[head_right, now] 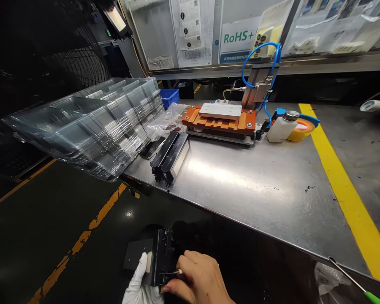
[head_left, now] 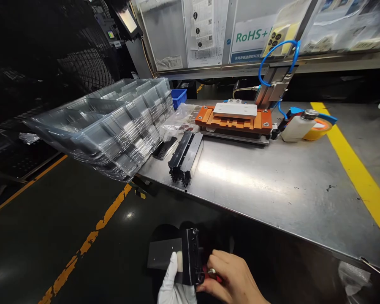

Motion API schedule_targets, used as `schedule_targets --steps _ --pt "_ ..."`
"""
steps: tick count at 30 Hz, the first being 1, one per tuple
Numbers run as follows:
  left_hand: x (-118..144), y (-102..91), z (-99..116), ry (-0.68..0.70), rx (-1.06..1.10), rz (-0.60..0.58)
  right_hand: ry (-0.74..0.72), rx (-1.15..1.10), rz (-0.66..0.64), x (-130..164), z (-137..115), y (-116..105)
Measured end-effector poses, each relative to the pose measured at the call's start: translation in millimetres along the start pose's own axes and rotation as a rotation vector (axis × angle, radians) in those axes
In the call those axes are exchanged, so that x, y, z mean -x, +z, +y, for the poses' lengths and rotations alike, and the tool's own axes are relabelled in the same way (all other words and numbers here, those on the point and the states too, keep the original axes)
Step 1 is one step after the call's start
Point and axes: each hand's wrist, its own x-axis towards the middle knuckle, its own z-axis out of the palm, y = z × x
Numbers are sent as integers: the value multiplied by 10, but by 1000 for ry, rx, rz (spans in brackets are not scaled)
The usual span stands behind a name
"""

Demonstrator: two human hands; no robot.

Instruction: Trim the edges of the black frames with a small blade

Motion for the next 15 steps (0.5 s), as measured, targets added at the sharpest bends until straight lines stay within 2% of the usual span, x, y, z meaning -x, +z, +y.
schedule_targets --steps 3,7,11,13,15 --pt "-11 -39 -5 -8 32 -9 -103 95 76 -25 -6 13" --pt "-93 -114 -75 -11 65 -16 -62 140 155 -88 -16 31" --pt "-225 -194 -175 3 74 -22 -88 187 157 -86 19 72" --pt "-256 -246 -191 22 67 -34 -33 71 102 -31 40 78" --pt "-247 -307 -184 48 59 -58 124 -111 14 45 45 58"
